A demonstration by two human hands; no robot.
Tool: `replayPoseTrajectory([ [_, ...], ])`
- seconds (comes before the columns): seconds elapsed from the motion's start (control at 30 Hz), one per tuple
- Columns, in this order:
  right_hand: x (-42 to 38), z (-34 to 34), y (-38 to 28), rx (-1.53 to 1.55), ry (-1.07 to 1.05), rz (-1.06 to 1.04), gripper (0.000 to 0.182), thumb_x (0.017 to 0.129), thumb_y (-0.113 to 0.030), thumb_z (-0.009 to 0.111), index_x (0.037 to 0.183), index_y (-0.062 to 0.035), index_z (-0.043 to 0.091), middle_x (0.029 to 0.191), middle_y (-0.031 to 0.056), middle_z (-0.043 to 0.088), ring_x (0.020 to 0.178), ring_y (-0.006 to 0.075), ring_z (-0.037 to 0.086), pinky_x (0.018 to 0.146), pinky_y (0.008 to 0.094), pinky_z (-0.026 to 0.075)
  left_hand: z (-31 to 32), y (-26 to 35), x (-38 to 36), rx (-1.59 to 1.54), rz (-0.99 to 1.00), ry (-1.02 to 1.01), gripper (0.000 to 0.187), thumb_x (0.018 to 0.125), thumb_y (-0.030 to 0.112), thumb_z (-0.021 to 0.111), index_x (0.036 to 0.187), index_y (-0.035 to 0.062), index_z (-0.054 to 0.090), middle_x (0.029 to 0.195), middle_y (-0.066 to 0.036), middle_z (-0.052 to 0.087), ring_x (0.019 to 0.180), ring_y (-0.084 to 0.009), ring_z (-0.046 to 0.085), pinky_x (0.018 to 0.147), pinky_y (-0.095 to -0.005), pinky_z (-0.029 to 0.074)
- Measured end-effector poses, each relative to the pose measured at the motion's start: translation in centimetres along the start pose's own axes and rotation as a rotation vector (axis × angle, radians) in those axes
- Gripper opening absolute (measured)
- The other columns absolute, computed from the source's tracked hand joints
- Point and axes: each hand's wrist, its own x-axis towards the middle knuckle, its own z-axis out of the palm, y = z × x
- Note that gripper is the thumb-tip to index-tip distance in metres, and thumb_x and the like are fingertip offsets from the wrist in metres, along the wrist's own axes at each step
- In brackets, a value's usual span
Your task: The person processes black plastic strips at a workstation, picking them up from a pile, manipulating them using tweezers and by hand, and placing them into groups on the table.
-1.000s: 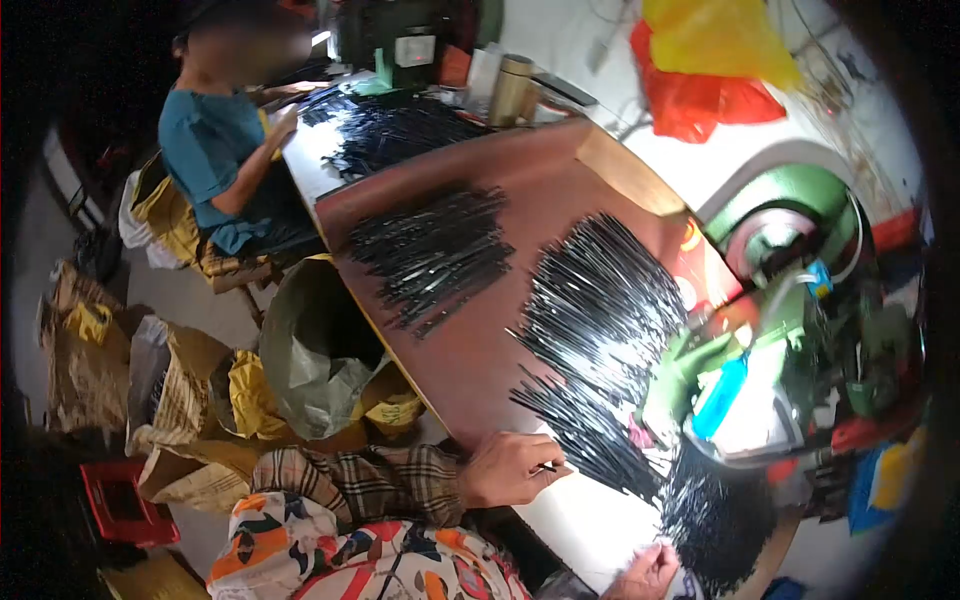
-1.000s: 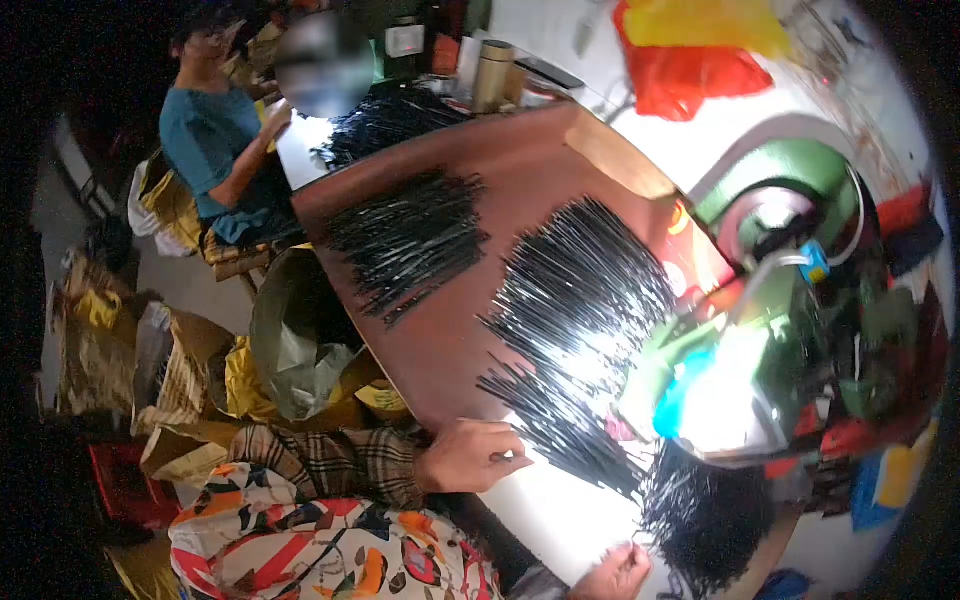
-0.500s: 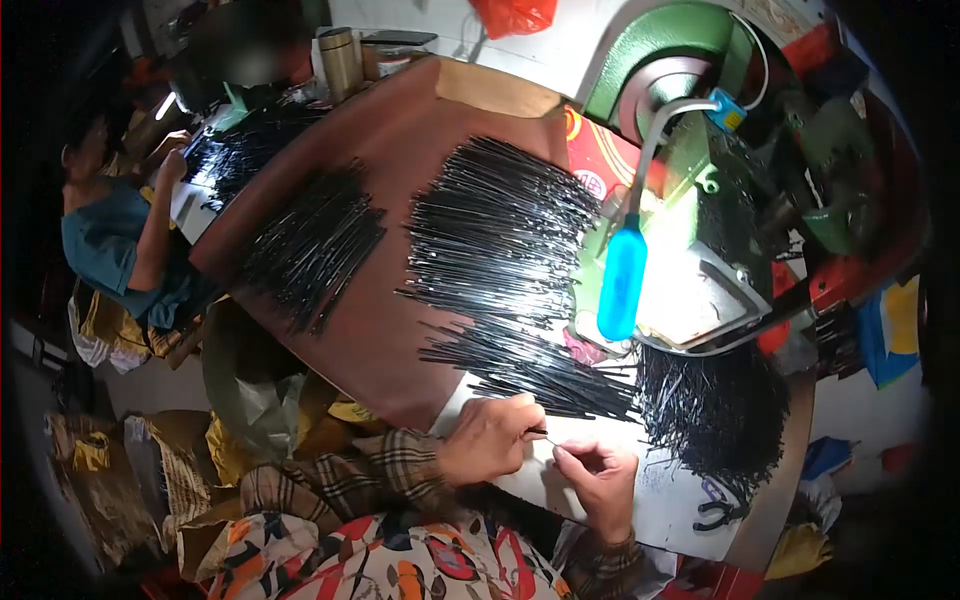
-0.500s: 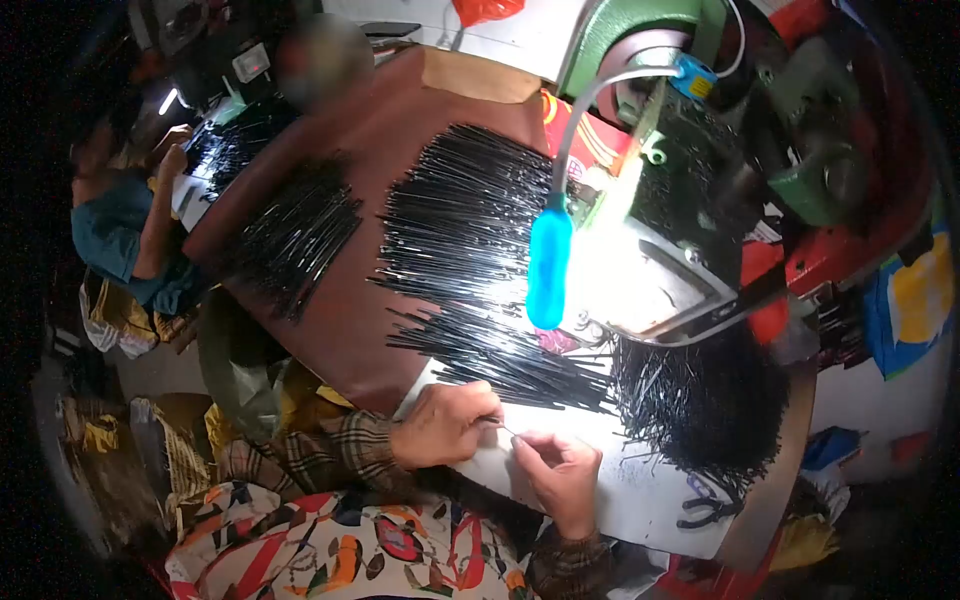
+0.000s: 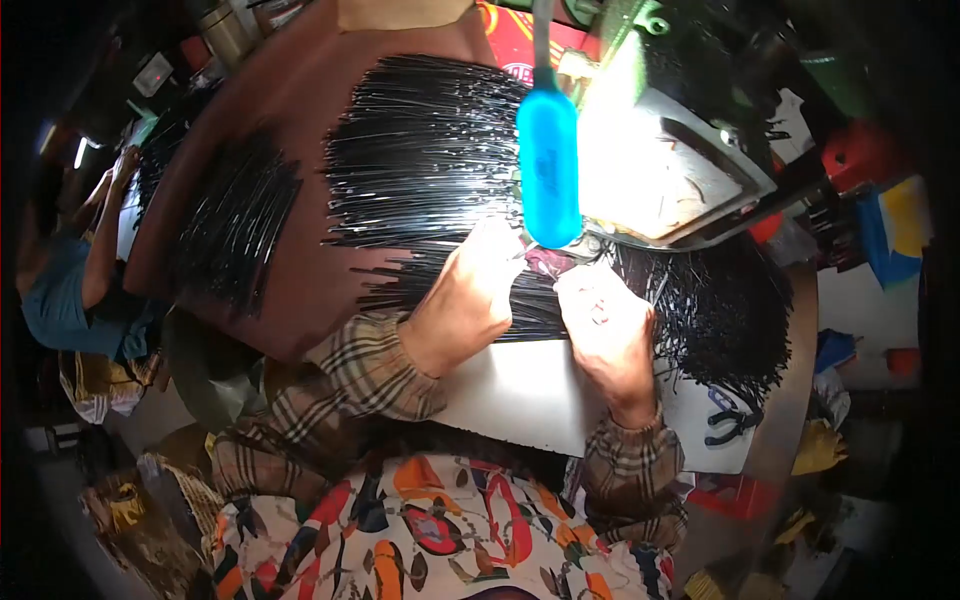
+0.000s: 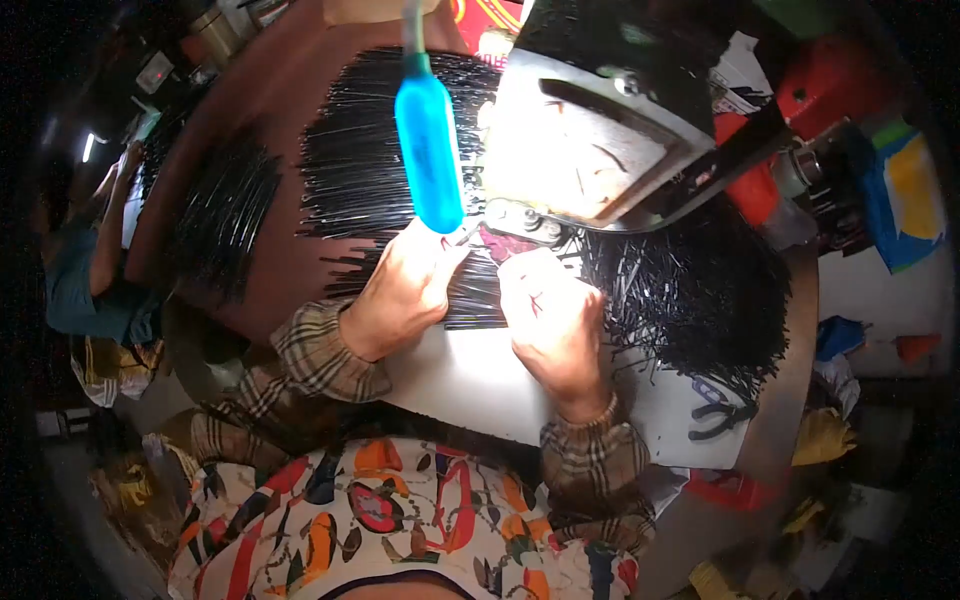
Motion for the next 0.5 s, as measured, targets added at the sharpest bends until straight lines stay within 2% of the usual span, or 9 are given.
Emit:
replayPoseTrajectory([
  [0.03,0.1,0.3,0.4,-0.005,0.024,-0.014,0.007,0.083,-0.001,0.06,0.088,-0.0002,0.065,0.067,0.0091,0.062,0.05,0.017,0.055,0.049,0.0284,0.043,0.7,0.0,0.4,0.011,0.028,0.13,0.016,0.081,0.006,0.065,0.091,-0.0059,0.06,0.087,-0.016,0.057,0.078,-0.0244,0.057,0.07,-0.0369,0.047],
  [0.13,-0.2,0.8,0.5,0.025,0.07,0.121,0.008,0.087,-0.002,0.061,0.091,0.0033,0.065,0.079,0.0088,0.065,0.066,0.0119,0.061,0.062,0.0237,0.048,1.9,0.9,1.0,-0.369,-0.324,0.172,0.007,0.083,0.003,0.064,0.085,-0.0038,0.061,0.061,-0.007,0.05,0.052,-0.0136,0.043,0.052,-0.0292,0.038],
  [0.17,-0.4,1.2,1.1,0.026,0.077,0.19,0.011,0.087,-0.004,0.062,0.095,0.0029,0.066,0.076,0.0082,0.065,0.063,0.0097,0.058,0.059,0.0243,0.047,2.0,1.0,1.0,-0.493,-0.447,0.181,0.005,0.083,0.001,0.063,0.083,-0.003,0.061,0.052,-0.004,0.048,0.043,-0.01,0.038,0.046,-0.0266,0.035],
  [0.27,-0.4,1.8,1.3,0.028,0.1,0.214,0.012,0.087,-0.005,0.063,0.096,0.0022,0.067,0.072,0.0074,0.065,0.058,0.0079,0.054,0.055,0.0251,0.045,2.1,1.0,1.3,-0.46,-0.473,0.173,0.006,0.082,0.0,0.064,0.085,-0.0034,0.062,0.058,-0.004,0.052,0.049,-0.0087,0.043,0.049,-0.0255,0.037],
  [0.37,-0.5,2.5,1.8,0.057,0.182,0.159,0.008,0.087,-0.004,0.061,0.093,0.0005,0.066,0.073,0.0124,0.065,0.056,0.0168,0.061,0.053,0.0287,0.047,2.4,1.5,1.7,-0.506,-0.581,0.153,0.006,0.083,0.0,0.064,0.087,-0.0038,0.062,0.063,-0.002,0.054,0.054,-0.0067,0.045,0.051,-0.0242,0.038],
  [0.47,-0.7,2.8,2.6,-0.035,0.17,0.124,0.008,0.086,-0.002,0.061,0.092,0.0009,0.066,0.076,0.0137,0.066,0.058,0.02,0.063,0.055,0.0296,0.049,2.9,1.4,1.6,-0.658,-0.627,0.168,0.006,0.084,0.0,0.063,0.088,-0.0042,0.063,0.068,-0.002,0.056,0.058,-0.0054,0.047,0.052,-0.0233,0.039],
  [0.5,-0.7,2.9,2.7,-0.028,0.178,0.124,0.008,0.086,-0.001,0.061,0.092,0.0008,0.066,0.076,0.0135,0.066,0.058,0.0204,0.063,0.055,0.0297,0.049,2.9,1.4,1.6,-0.637,-0.62,0.148,0.008,0.085,0.002,0.062,0.09,-0.0038,0.063,0.07,-0.005,0.059,0.062,-0.0103,0.053,0.056,-0.0255,0.043],
])
